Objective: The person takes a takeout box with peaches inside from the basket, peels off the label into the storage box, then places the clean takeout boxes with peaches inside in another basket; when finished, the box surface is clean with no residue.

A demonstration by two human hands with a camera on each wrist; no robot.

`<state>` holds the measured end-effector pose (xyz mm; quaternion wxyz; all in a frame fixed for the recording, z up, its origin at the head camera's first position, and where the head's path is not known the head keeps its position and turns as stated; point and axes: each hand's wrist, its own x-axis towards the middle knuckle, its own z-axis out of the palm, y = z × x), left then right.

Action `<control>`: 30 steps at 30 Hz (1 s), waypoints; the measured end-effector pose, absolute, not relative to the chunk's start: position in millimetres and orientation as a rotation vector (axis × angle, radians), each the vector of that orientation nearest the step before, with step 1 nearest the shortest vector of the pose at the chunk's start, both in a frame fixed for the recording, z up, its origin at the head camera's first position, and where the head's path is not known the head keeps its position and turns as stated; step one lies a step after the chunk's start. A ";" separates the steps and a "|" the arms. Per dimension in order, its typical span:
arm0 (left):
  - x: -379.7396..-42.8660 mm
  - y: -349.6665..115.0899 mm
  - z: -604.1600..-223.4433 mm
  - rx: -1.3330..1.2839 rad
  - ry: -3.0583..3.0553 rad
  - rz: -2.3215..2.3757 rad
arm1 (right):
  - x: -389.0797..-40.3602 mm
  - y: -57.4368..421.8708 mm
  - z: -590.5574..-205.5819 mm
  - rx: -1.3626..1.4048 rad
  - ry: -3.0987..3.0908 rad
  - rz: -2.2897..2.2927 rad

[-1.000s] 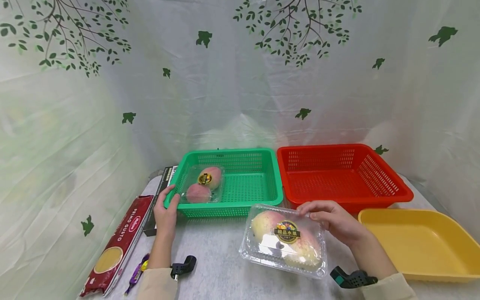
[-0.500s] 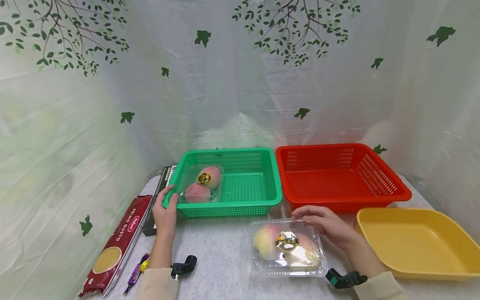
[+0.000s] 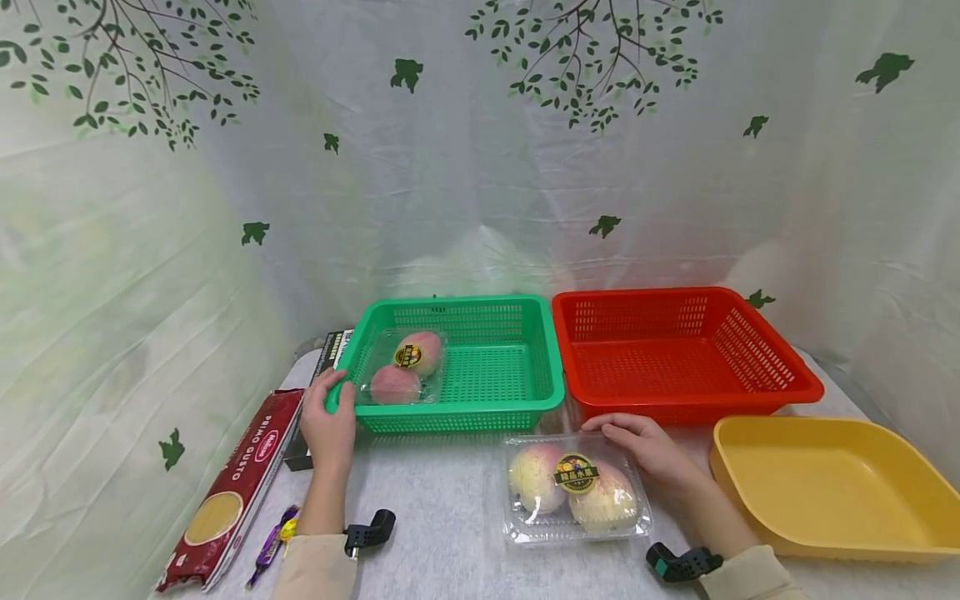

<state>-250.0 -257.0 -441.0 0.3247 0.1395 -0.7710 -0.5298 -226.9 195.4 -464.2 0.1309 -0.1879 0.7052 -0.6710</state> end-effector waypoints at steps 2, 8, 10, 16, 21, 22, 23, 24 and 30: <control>-248.4 -253.5 -435.9 0.353 -2.026 -1.321 | -226.7 193.3 -463.1 -0.538 2.115 -1.929; -239.8 -231.7 -413.4 0.105 -1.898 -1.131 | -225.8 193.9 -458.0 -0.546 2.282 -1.812; -236.6 -221.7 -404.5 -0.048 -1.834 -1.084 | -225.8 195.8 -455.2 -0.593 2.355 -1.742; -225.2 -193.3 -383.7 -0.510 -1.756 -1.123 | -221.8 201.5 -439.5 -0.665 2.525 -1.537; -214.4 -178.6 -379.2 -0.837 -2.011 -1.267 | -215.8 201.2 -430.0 -0.687 2.567 -1.456; -212.6 -175.6 -379.1 -0.885 -2.093 -1.289 | -214.6 201.1 -428.4 -0.704 2.577 -1.434; -211.0 -172.8 -379.2 -0.920 -2.177 -1.303 | -213.1 201.0 -426.7 -0.713 2.590 -1.412; -209.5 -170.0 -379.3 -0.946 -2.261 -1.316 | -211.7 200.4 -424.8 -0.724 2.604 -1.392; -204.4 -158.1 -383.7 -0.983 -2.716 -1.380 | -206.8 193.6 -417.6 -0.839 2.630 -1.336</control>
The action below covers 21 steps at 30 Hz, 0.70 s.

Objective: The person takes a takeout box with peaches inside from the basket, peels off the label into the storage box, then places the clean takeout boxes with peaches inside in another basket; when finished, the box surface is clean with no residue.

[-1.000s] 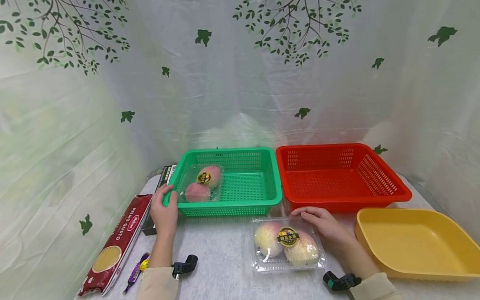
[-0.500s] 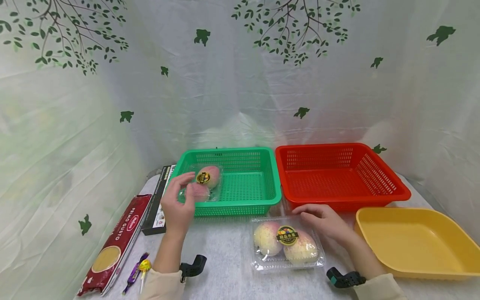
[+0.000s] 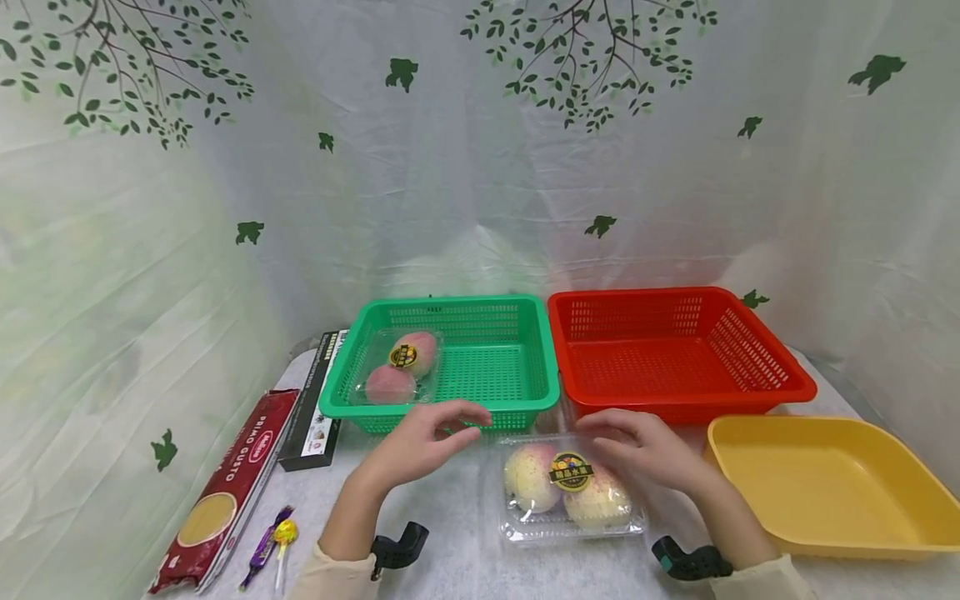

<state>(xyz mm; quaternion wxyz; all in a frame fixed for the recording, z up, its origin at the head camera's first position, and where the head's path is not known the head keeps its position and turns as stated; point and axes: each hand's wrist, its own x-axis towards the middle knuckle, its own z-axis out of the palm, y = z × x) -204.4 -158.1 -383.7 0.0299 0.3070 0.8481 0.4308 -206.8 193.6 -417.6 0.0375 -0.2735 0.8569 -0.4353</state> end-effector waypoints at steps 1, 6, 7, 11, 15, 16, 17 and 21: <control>-204.4 -156.9 -385.3 0.937 2.577 1.289 | -206.3 192.0 -417.0 -0.856 2.631 -1.324; -205.7 -150.5 -395.2 0.928 2.412 1.181 | -203.5 185.1 -416.1 -0.920 2.631 -1.252; -205.7 -149.3 -397.2 0.925 2.395 1.165 | -203.0 183.7 -416.1 -0.928 2.619 -1.245; -206.2 -143.2 -405.3 0.915 2.331 1.153 | -201.6 179.4 -418.3 -0.966 2.537 -1.254; -206.9 -136.7 -412.8 0.900 2.298 1.161 | -201.8 176.6 -421.5 -1.003 2.474 -1.268; -207.2 -134.9 -414.7 0.899 2.294 1.166 | -201.8 176.0 -422.2 -1.008 2.470 -1.268; -207.6 -133.2 -416.6 0.903 2.301 1.157 | -202.0 175.6 -422.7 -1.011 2.474 -1.265; -208.3 -127.5 -424.1 0.903 2.334 1.117 | -202.5 174.6 -424.3 -1.008 2.505 -1.231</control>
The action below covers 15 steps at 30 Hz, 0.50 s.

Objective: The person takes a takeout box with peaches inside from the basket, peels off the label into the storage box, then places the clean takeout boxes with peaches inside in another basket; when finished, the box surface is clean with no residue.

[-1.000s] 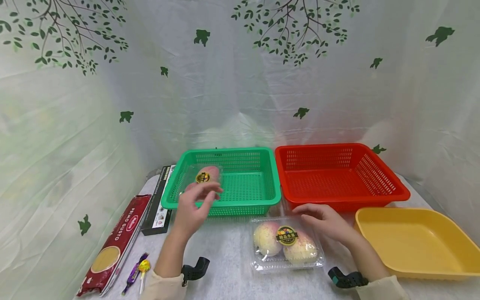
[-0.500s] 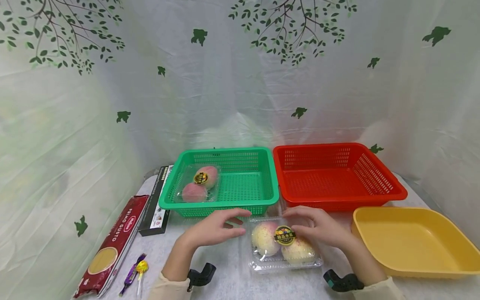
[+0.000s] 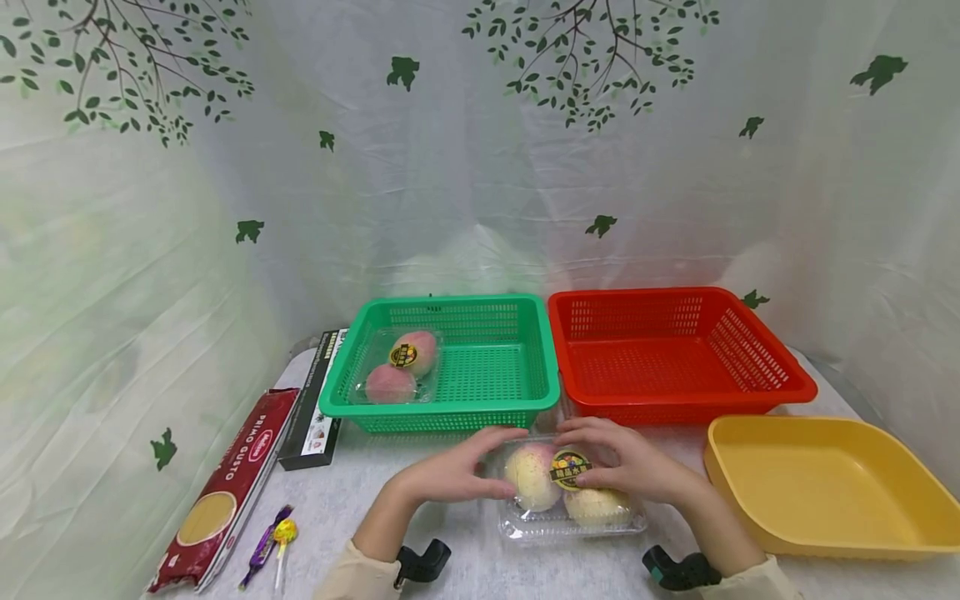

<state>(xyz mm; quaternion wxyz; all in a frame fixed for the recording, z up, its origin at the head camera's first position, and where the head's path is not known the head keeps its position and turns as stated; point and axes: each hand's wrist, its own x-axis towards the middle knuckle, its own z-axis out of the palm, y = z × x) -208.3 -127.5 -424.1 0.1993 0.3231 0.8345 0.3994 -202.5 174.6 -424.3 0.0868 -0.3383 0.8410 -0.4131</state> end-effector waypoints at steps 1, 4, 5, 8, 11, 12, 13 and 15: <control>-208.5 -126.2 -425.9 0.901 2.337 1.109 | -202.6 174.8 -424.7 -1.009 2.510 -1.225; -208.8 -123.5 -430.6 0.882 2.337 1.104 | -203.0 175.1 -424.9 -1.024 2.530 -1.195; -209.0 -122.9 -431.8 0.878 2.332 1.111 | -203.1 175.2 -424.9 -1.029 2.537 -1.187; -209.4 -122.1 -434.4 0.861 2.319 1.130 | -203.2 174.9 -424.2 -1.036 2.549 -1.171; -209.8 -122.3 -435.3 0.855 2.304 1.145 | -202.8 173.9 -423.3 -1.032 2.560 -1.159; -210.0 -122.4 -435.5 0.853 2.301 1.147 | -202.6 173.5 -422.9 -1.032 2.565 -1.156; -210.1 -122.5 -435.5 0.853 2.298 1.148 | -202.2 173.1 -422.4 -1.033 2.570 -1.151; -210.3 -122.6 -435.5 0.852 2.296 1.150 | -201.7 172.4 -421.7 -1.038 2.586 -1.138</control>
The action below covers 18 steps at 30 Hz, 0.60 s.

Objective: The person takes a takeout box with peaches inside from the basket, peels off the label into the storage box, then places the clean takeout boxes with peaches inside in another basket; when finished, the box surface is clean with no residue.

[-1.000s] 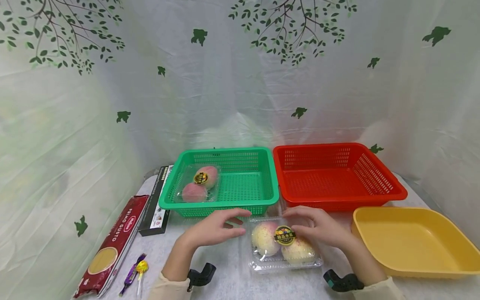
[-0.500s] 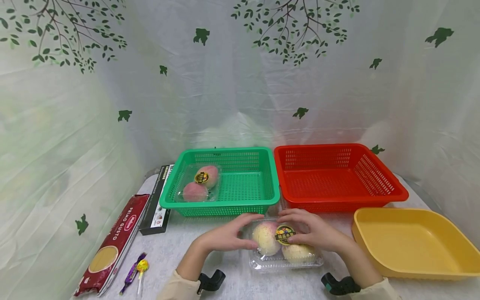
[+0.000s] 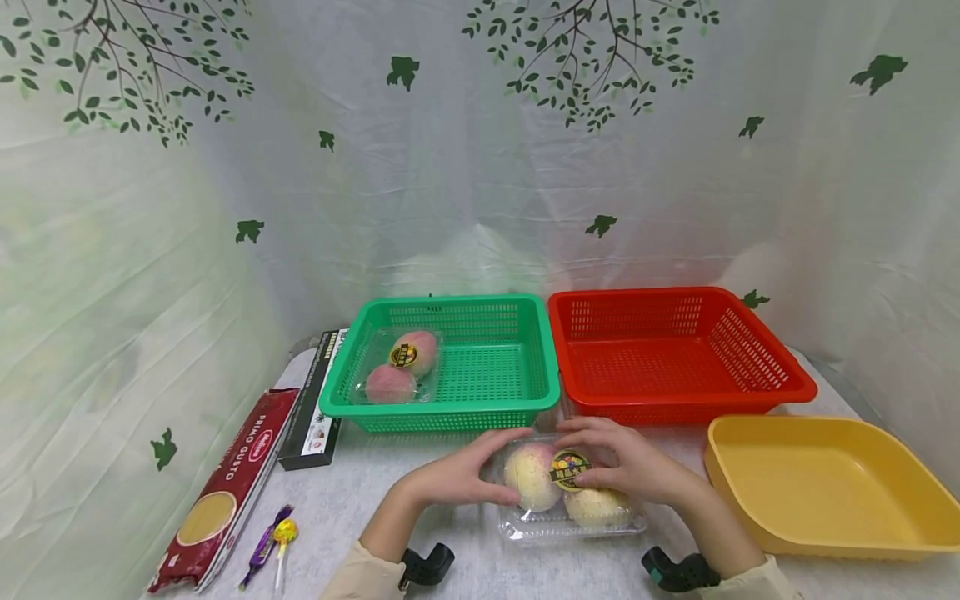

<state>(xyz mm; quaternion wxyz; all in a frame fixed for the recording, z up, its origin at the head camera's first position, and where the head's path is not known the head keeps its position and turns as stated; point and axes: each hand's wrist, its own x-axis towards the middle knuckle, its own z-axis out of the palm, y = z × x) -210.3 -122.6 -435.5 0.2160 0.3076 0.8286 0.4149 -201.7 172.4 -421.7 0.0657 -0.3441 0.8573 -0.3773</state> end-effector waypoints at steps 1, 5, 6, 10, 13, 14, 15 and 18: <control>-210.3 -122.6 -435.5 0.851 2.295 1.151 | -201.5 172.2 -421.4 -1.040 2.593 -1.134; -210.4 -122.2 -434.8 0.852 2.296 1.150 | -200.6 171.4 -420.3 -1.051 2.619 -1.131; -210.3 -122.2 -434.7 0.852 2.295 1.150 | -200.4 171.1 -419.8 -1.055 2.628 -1.131; -210.2 -122.1 -434.2 0.844 2.286 1.156 | -197.1 168.5 -415.8 -1.077 2.697 -1.098; -210.4 -122.1 -434.5 0.845 2.281 1.163 | -193.7 165.4 -412.0 -1.080 2.782 -1.028; -210.5 -122.0 -434.9 0.845 2.279 1.166 | -192.6 164.5 -410.8 -1.084 2.812 -0.999; -210.5 -122.0 -435.1 0.845 2.278 1.168 | -192.0 163.7 -410.0 -1.086 2.829 -0.981; -210.8 -122.2 -436.0 0.850 2.277 1.169 | -191.1 163.0 -409.0 -1.094 2.834 -0.975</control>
